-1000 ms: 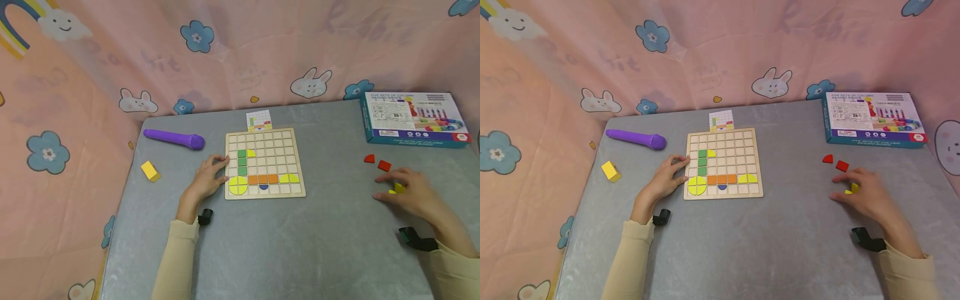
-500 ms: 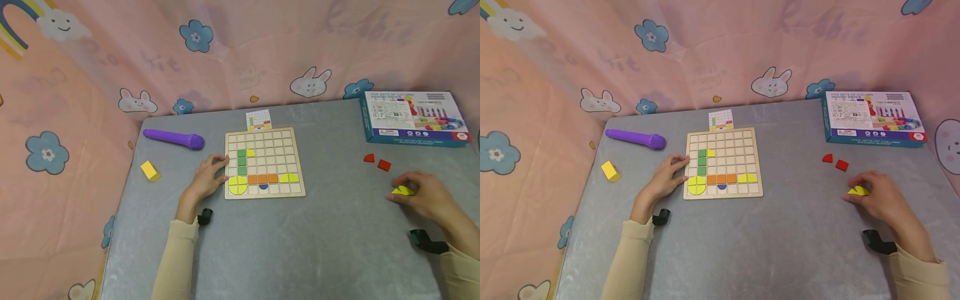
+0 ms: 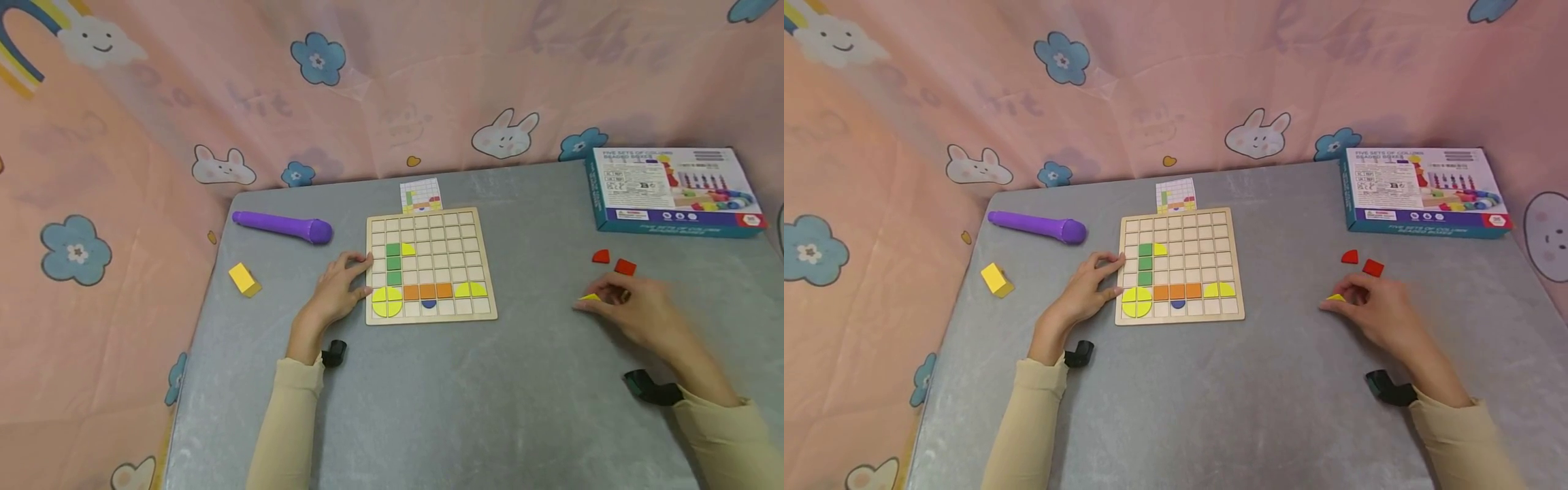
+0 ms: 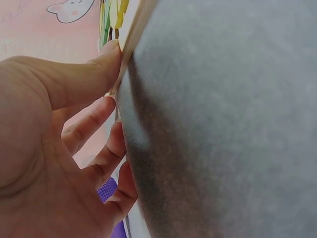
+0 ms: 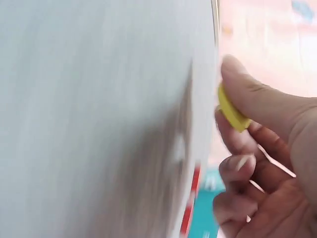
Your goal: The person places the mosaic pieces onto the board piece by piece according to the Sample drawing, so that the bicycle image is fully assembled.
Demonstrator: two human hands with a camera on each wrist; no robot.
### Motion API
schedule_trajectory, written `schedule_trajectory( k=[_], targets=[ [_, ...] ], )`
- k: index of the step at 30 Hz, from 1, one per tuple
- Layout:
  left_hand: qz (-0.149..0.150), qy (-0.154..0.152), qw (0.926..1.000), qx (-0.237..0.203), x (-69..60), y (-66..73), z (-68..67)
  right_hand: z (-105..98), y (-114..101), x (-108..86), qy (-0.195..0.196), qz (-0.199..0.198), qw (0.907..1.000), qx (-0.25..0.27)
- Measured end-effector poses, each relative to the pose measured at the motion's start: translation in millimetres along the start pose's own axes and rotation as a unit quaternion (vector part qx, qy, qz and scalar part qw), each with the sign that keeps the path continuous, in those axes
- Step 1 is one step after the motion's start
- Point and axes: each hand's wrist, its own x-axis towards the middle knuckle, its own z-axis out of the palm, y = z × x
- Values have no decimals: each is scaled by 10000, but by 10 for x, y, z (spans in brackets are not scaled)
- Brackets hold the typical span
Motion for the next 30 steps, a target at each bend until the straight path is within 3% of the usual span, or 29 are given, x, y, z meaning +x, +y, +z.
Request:
schedule_trajectory(
  k=[4,7,12,16,19,24,30],
  targets=[
    [23,23,10000,5,2,-3,7,158,-282,72,89,-604,9973,399],
    [51,33,10000,0,7,-6,17,251,-453,129,-81,-1024,9936,471],
    [42,46,10000,-20,9,-5,20,466,-703,201,-404,-1524,9867,399],
    [-7,16,10000,-5,6,-1,19,673,-893,217,-531,-1790,9803,636],
    [-18,-9,10000,25,12,-6,23,785,-1030,222,-644,-1782,9782,849],
    [-48,17,10000,38,19,-17,29,865,-1192,263,-910,-1419,9818,872],
    [4,35,10000,58,11,-17,21,914,-1232,364,-804,-1288,9863,638]
  ],
)
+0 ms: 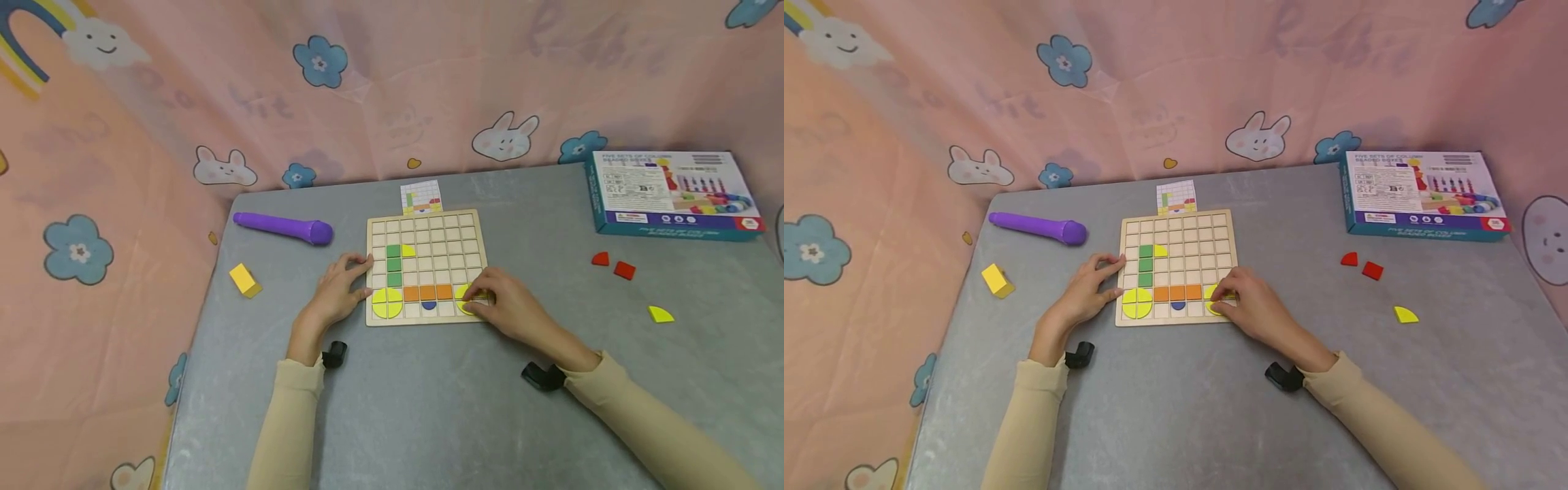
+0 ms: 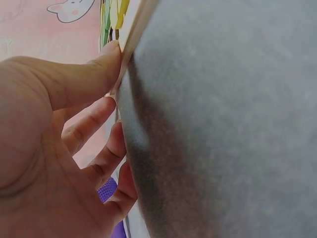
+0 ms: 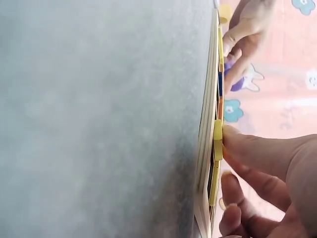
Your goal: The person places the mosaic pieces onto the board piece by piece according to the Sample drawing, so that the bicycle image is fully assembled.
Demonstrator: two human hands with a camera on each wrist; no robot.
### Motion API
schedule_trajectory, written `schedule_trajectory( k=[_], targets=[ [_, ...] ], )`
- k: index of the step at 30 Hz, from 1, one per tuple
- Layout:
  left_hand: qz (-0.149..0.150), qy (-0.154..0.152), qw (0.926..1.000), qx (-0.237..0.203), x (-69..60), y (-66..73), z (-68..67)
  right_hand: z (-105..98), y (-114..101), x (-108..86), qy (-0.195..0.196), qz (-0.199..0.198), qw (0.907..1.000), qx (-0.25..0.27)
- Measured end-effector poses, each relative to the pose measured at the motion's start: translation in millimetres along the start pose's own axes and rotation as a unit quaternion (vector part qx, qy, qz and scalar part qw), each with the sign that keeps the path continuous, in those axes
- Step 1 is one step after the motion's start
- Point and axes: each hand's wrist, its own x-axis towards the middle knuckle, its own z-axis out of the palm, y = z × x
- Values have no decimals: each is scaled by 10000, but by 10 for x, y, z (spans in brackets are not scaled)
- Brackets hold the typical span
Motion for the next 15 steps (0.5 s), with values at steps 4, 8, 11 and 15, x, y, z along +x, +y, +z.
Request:
schedule_trajectory(
  k=[4,8,11,15],
  targets=[
    [35,16,10000,15,1,-6,-5,16,8,48,50,65,9999,59],
    [42,30,10000,21,3,-13,-4,16,-6,68,-19,247,9997,62],
    [29,21,10000,4,4,-14,0,-19,13,46,-62,476,9988,82],
    [5,6,10000,-23,2,-10,1,-135,143,-53,-30,788,9969,77]
  ],
)
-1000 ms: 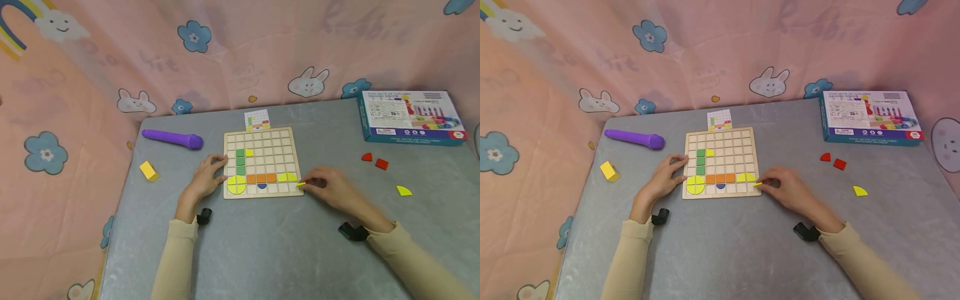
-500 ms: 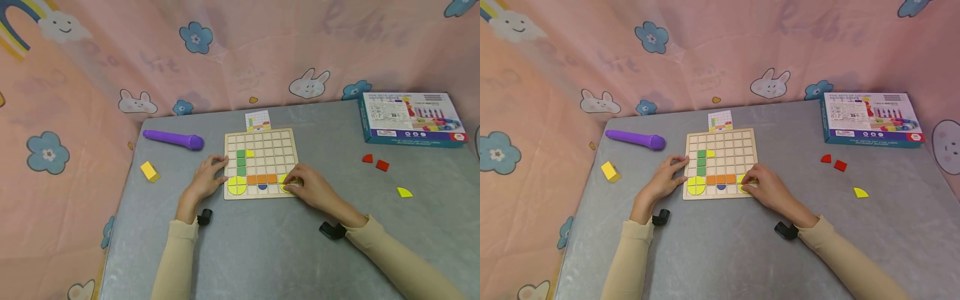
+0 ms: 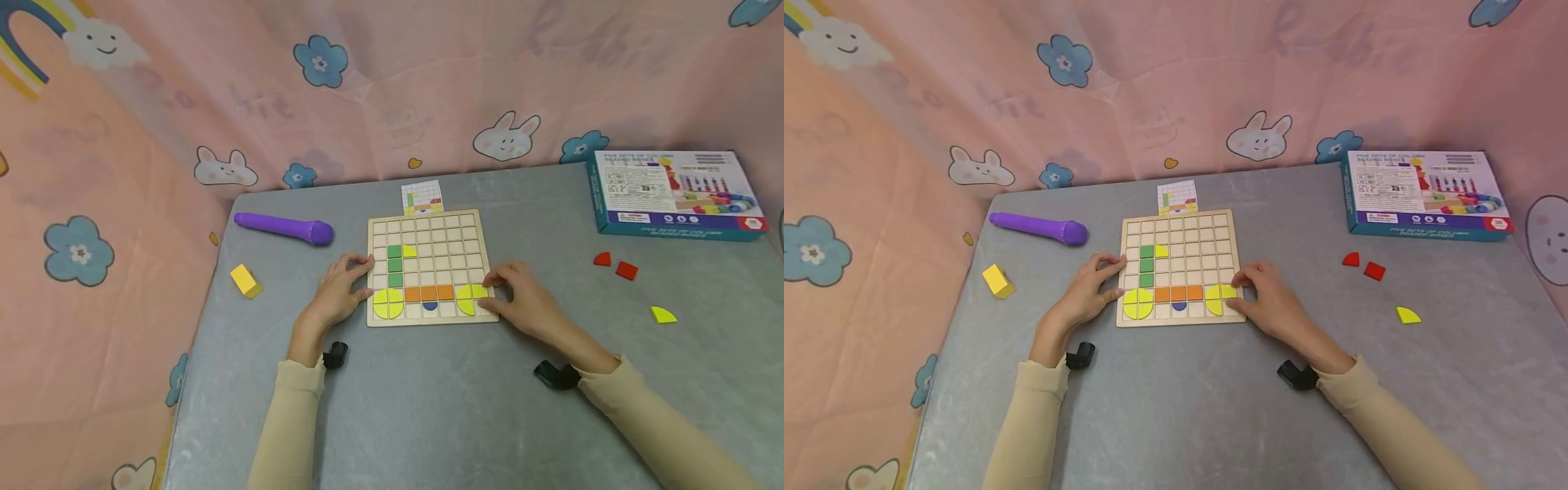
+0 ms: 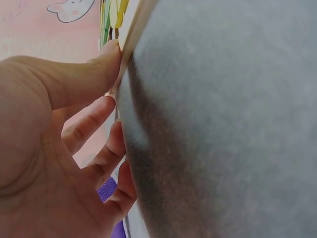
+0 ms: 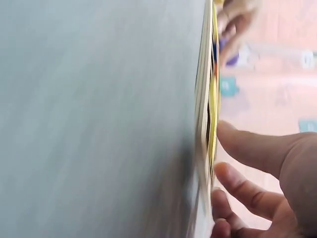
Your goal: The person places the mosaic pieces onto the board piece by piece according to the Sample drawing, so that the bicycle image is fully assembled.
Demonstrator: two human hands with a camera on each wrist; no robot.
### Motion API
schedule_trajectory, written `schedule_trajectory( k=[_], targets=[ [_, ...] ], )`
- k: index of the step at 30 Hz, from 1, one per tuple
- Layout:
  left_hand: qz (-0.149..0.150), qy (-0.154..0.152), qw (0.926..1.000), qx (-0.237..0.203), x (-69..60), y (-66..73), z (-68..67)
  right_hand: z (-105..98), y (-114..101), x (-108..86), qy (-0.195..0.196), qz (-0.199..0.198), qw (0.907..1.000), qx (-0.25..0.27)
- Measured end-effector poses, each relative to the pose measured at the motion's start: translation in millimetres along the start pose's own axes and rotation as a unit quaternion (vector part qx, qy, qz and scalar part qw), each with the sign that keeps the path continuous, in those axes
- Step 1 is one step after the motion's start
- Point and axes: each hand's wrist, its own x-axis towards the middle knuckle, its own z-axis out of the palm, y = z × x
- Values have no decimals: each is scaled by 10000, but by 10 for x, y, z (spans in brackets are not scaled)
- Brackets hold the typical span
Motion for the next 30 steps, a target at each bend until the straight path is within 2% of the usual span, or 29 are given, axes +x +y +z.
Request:
schedule_trajectory(
  k=[9,16,20,24,30],
  targets=[
    [10,55,10000,-18,-5,15,-9,-505,559,-331,220,574,9978,-228],
    [-19,27,10000,16,-6,15,-12,-848,1035,-663,762,1021,9895,-688],
    [-25,20,10000,6,-6,5,-9,-945,1205,-807,1031,1368,9831,-651],
    [-23,37,10000,23,-7,6,-11,-980,1287,-892,1115,1861,9736,-708],
    [-5,31,10000,-9,-14,24,-15,-1006,1358,-1007,1226,2083,9658,-945]
  ],
)
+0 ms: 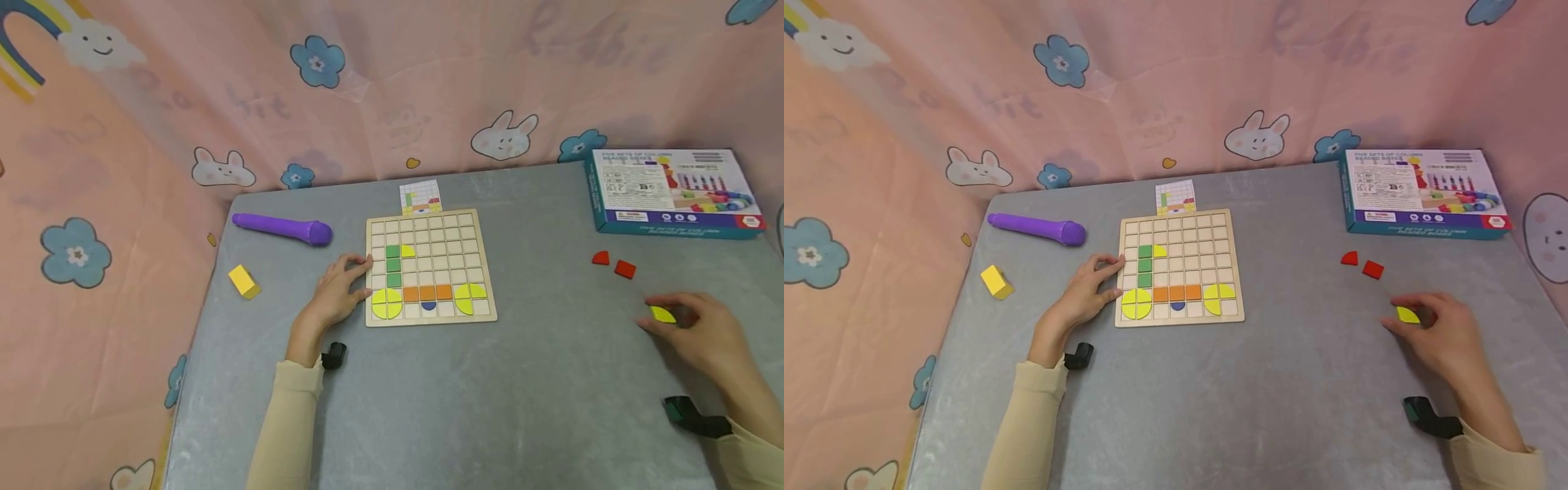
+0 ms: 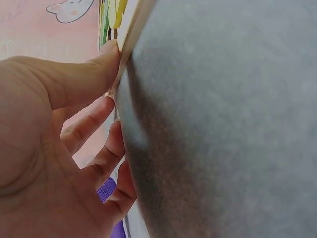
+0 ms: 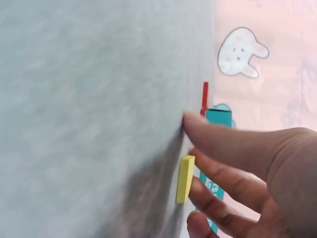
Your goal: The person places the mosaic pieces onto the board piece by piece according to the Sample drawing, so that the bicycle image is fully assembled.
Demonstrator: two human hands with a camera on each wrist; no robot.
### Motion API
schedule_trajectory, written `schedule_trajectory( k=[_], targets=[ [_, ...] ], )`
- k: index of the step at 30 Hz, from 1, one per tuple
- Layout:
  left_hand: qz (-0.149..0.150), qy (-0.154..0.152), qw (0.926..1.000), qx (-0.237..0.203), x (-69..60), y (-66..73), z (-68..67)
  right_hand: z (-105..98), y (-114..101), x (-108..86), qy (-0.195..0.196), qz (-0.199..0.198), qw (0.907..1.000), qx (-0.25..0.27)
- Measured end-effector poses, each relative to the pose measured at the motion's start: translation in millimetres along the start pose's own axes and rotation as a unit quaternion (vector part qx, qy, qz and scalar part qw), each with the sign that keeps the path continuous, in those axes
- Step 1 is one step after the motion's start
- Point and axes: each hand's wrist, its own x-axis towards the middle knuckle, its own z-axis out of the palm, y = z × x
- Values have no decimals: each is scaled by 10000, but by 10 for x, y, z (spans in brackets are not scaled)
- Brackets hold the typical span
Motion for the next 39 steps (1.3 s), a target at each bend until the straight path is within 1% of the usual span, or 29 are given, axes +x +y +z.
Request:
schedule_trajectory(
  k=[3,6,8,10,13,15,16,20,22,25,28,30,32,35,39],
  targets=[
    [-5,-10,10000,-17,-1,3,-4,3,-1,-41,191,73,9998,-47],
    [3,-12,10000,-16,1,1,-4,7,-53,-62,303,195,9993,-57],
    [7,-22,10000,-14,-1,2,-3,9,-108,-62,268,284,9992,-50],
    [11,-22,10000,-23,1,-2,1,9,-174,-53,153,218,9996,-8],
    [5,-30,10000,-23,1,-7,4,47,-302,-31,51,-99,9999,129],
    [0,-32,10000,-29,6,-9,8,94,-409,-12,43,-422,9987,272],
    [-10,-35,10000,-35,6,-8,8,128,-470,1,99,-604,9975,353],
    [-35,-41,10000,-45,8,-8,7,266,-760,37,235,-1262,9892,714],
    [-42,-42,10000,-35,10,-11,5,333,-923,41,211,-1525,9841,882],
    [-44,-43,10000,-12,11,-9,4,427,-1169,27,25,-1753,9787,1066],
    [-42,-43,10000,-6,10,-7,2,515,-1396,2,-390,-1810,9747,1250],
    [-36,-42,10000,-8,7,-5,0,570,-1521,-12,-720,-1805,9705,1426],
    [-35,-44,10000,-19,7,-5,3,627,-1619,-17,-970,-1808,9657,1595],
    [-39,-42,10000,-52,10,-7,8,713,-1721,-12,-1112,-1880,9608,1707],
    [-23,-32,10000,-63,7,-6,10,802,-1784,15,-1126,-1898,9599,1731]
  ],
)
